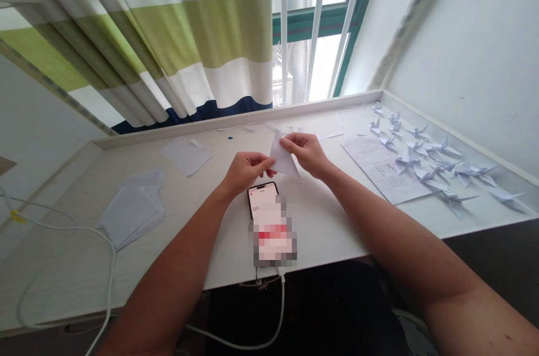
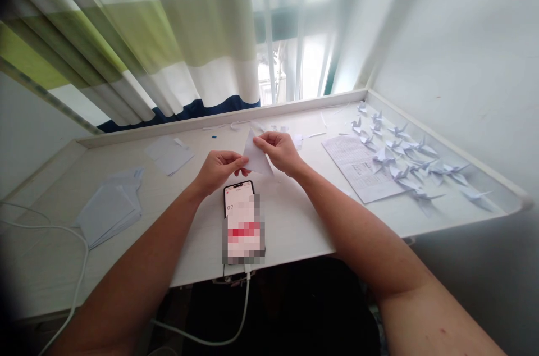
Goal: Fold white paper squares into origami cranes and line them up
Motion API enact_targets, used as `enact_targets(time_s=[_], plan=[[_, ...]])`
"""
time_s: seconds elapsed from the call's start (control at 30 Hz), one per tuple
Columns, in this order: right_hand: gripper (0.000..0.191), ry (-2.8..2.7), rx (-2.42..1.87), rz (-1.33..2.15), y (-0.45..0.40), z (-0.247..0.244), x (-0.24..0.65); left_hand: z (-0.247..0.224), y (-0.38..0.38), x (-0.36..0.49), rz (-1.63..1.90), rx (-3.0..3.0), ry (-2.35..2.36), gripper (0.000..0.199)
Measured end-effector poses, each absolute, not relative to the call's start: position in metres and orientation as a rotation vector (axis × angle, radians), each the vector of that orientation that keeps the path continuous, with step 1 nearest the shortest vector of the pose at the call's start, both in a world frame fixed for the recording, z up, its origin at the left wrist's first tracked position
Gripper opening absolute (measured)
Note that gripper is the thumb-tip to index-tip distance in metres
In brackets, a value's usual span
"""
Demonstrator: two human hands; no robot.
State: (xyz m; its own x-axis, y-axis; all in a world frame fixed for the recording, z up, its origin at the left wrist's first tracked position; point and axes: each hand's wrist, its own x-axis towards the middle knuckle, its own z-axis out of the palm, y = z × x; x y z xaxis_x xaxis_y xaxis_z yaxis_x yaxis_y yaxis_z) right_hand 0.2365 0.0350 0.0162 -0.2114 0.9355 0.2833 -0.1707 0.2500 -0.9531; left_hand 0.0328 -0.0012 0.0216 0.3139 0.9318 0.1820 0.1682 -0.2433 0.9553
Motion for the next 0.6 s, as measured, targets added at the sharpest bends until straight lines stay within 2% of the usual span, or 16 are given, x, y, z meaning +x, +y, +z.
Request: enact_targets(time_s=[0.17, 0.37, 0.6], plan=[[0.046, -1.396, -0.823, 1.161, 0.0367, 0.0139, 0.2363, 0.0253, -0.0014, 0.0329, 1.044, 1.619, 0.988, 0.058], [0.048, -1.397, -0.847, 1.100, 0.0361, 0.0115, 0.2353, 0.0234, -0.0020, 0.0313, 0.980, 1.632, 1.056, 0.032], [0.050, -1.418, -0.797, 1.118, 0.0361, 0.0109, 0.2340, 0.0206, -0.0004, 0.0296, 0.963, 1.676, 1.088, 0.029]])
